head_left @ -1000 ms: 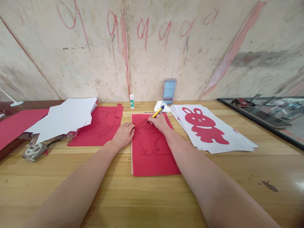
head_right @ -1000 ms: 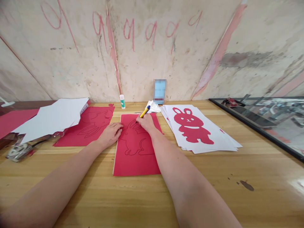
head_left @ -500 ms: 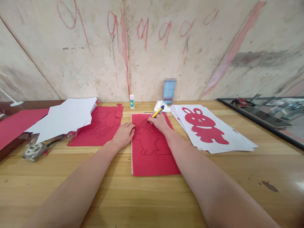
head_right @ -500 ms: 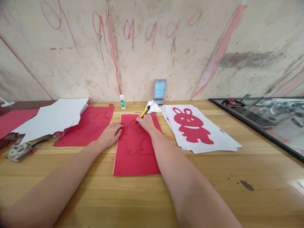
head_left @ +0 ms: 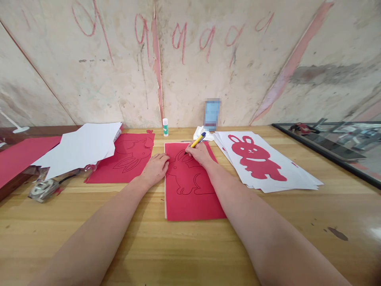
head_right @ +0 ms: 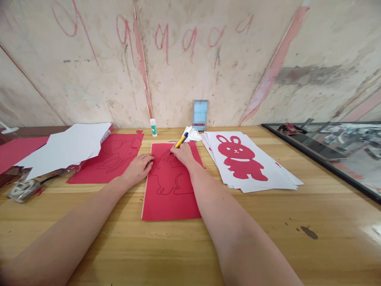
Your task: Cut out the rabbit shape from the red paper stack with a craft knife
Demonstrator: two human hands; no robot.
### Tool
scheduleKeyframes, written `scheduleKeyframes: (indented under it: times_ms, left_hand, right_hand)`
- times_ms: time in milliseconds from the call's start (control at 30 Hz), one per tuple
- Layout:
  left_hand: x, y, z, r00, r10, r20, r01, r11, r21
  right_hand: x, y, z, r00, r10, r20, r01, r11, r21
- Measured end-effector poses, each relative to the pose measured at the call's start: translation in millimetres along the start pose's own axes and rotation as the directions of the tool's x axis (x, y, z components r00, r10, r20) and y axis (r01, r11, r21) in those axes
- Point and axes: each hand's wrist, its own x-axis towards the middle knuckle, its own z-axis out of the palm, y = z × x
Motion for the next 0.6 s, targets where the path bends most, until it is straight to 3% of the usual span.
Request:
scheduleKeyframes:
  times_ms: [600]
  left_hand:
    - [-0.1,-0.1,0.0,1.000,-0.001,0.009,0.001,1.000,0.004]
  right_hand:
    - [-0.9,-0.8,0.2,1.000,0.010,0.024,-0.010,0.999,0.033]
